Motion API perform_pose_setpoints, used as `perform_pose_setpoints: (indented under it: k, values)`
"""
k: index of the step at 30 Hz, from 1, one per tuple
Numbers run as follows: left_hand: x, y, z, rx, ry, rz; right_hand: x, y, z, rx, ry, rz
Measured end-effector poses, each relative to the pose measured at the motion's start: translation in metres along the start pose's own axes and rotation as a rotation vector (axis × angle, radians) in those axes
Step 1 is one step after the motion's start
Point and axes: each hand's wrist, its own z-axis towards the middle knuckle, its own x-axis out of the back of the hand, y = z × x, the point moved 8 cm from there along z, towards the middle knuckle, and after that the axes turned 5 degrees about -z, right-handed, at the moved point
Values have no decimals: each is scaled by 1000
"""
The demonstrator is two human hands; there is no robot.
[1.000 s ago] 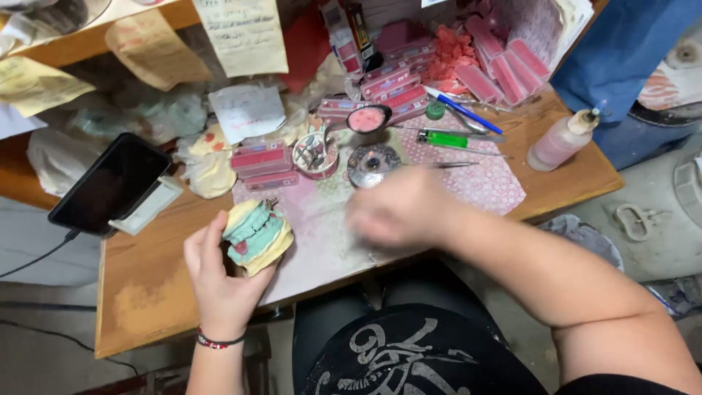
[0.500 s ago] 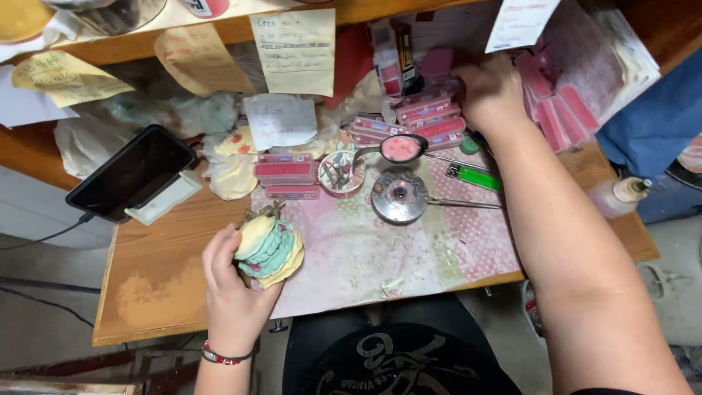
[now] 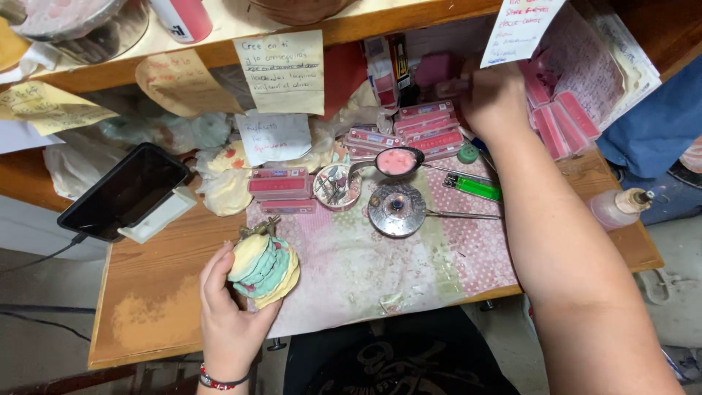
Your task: The person organizes dental material packets on a desk, placing them into groups and checking them against a small piece of paper.
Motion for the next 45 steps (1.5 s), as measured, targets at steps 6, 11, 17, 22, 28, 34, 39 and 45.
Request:
perform_pose_setpoints:
  k: [6, 11, 17, 22, 28, 34, 39, 45]
  values:
    - [-1, 1, 0, -16, 3, -1, 59, -12, -11, 23, 316, 196]
    - [-1, 1, 1, 0, -8, -1, 96, -40, -17, 121, 352, 279]
    - [0, 3, 1, -38, 6, 10, 123, -62, -25, 139, 282, 349]
    - [0, 4, 1, -8, 2, 49, 140, -69, -31, 197, 378, 346]
    - [0, 4, 1, -25, 12, 39, 145, -60, -38, 201, 261, 306]
    - [0, 1, -1, 24, 12, 38, 164, -158, -126, 391, -389, 667]
    - [0, 0, -1, 28, -7, 33, 116, -163, -164, 302, -457, 531]
    - [0, -5, -3, 48, -6, 60, 139, -101, -63, 71, -244, 305]
